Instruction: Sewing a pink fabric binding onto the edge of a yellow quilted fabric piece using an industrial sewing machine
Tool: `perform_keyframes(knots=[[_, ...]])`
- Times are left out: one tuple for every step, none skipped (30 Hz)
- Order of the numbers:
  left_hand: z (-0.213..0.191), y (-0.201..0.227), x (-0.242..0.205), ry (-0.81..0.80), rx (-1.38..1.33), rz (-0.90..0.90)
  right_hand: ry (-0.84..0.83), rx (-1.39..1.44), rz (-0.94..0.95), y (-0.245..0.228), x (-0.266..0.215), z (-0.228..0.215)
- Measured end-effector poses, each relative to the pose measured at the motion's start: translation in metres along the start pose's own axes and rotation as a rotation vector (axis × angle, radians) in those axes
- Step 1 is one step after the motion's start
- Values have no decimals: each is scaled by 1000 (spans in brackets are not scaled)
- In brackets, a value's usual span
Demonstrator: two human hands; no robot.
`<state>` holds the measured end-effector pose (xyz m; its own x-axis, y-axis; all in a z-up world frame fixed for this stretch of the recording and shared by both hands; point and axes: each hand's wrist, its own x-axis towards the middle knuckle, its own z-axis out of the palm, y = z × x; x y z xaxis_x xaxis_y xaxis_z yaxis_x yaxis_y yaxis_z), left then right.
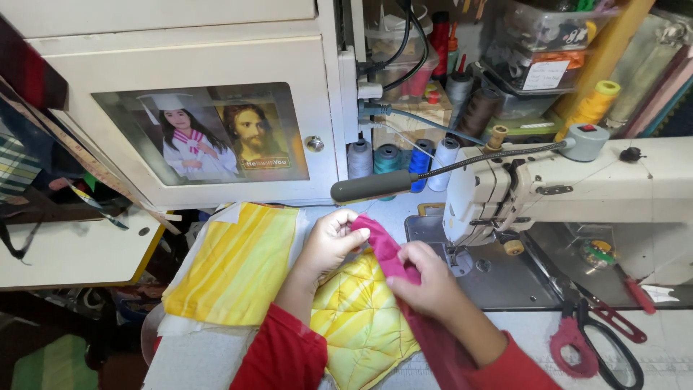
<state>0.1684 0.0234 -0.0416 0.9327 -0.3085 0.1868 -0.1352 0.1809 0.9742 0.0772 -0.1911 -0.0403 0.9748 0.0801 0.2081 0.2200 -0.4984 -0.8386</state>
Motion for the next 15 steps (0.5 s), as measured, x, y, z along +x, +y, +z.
perform_keyframes(knots=[[4,11,-5,-21,-1,-3,-75,-175,-81,-19,-12,-7],[6,14,-5,-24,-4,1,-72,-179,-82,-23,-25,-8],[8,16,-5,-13,-31,-24,-96,-362,-76,-27,-38,-8],[9,18,-7,0,-58,-51,-122,-543,-69,-30,-51,-8],[7,15,-4,-2,-59,-49,-121,-545,-69,-29,-61,-9],[5,11,-2,34,-32,-26,-122,-602,-32,-28,-72,-10],[3,7,0,70,-4,-2,-124,-660,4,-27,-82,-12],[3,10,0,69,-6,-5,-125,-661,7,-23,-92,-12],[3,12,0,119,-58,35,-92,-738,30,-19,-102,-12],[4,14,1,169,-111,75,-58,-817,54,-16,-112,-13],[4,14,2,166,-115,72,-58,-820,59,-10,-120,-14],[4,14,3,192,-130,112,-5,-811,-3,-4,-128,-15],[4,14,3,219,-145,152,48,-802,-65,2,-136,-15],[5,17,1,216,-149,146,46,-804,-59,9,-142,-17],[6,20,0,231,-146,171,65,-680,16,16,-147,-19]])
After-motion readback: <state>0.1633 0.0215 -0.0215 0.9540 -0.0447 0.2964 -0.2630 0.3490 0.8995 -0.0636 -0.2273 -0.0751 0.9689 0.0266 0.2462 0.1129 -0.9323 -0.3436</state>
